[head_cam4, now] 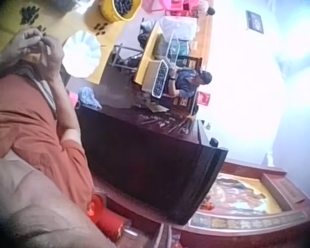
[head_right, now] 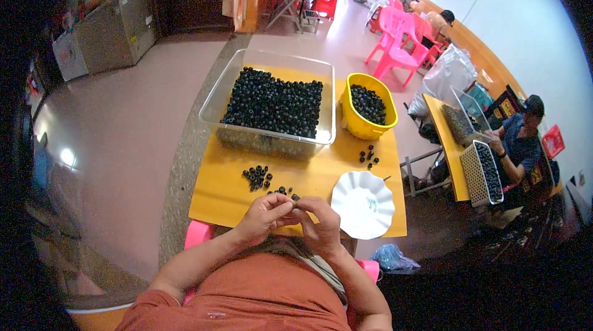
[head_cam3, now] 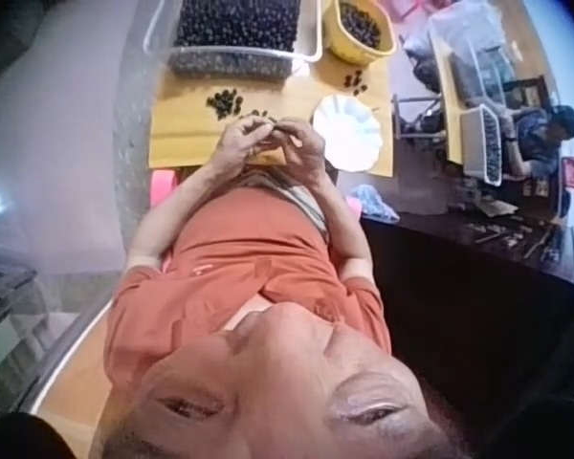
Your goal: Sorting and inspecting small black berries into different containers on a table.
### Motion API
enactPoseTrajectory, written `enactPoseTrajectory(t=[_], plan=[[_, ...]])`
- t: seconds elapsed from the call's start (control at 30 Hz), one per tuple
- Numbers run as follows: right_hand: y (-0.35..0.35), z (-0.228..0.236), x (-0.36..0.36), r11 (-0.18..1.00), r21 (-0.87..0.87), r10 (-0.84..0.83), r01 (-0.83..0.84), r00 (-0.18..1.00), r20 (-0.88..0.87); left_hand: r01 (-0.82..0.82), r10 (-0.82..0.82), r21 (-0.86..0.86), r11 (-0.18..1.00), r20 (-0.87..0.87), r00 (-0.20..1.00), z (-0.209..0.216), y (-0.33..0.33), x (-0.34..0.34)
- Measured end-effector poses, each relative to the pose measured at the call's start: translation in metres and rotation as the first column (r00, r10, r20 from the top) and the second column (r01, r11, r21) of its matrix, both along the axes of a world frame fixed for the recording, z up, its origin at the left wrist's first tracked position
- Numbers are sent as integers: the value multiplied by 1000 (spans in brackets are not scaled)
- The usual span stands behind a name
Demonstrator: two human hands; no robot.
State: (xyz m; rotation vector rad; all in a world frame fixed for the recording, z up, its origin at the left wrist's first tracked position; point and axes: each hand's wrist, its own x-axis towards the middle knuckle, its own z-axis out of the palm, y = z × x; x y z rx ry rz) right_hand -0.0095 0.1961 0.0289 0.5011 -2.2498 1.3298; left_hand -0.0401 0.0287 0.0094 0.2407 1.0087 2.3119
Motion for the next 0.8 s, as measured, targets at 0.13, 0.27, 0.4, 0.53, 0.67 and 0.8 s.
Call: enactPoseTrajectory(t=[0.13, 0.27, 0.4, 0.53, 0.67, 0.8], plan=[[0, -7, 2, 994, -107, 31, -28, 999, 31, 18, -20, 36, 999, 45, 999, 2, 0, 2], [-1, -13, 3, 962, -275, 30, 0, 994, 107, 12, -18, 67, 998, 90, 996, 5, 2, 6], [-5, -17, 4, 911, -409, 78, -41, 994, 73, -6, -5, 99, 995, 111, 994, 5, 2, 9], [-6, -17, 7, 902, -428, 98, -50, 991, 92, -26, 18, 75, 997, 108, 994, 5, 1, 11], [-5, -14, 6, 924, -381, 82, -40, 992, 95, -90, 90, 4, 996, 48, 995, 7, 5, 14], [-6, -9, 7, 902, -426, 132, -66, 983, 127, -259, 239, -153, 953, -140, 961, 7, 8, 16]])
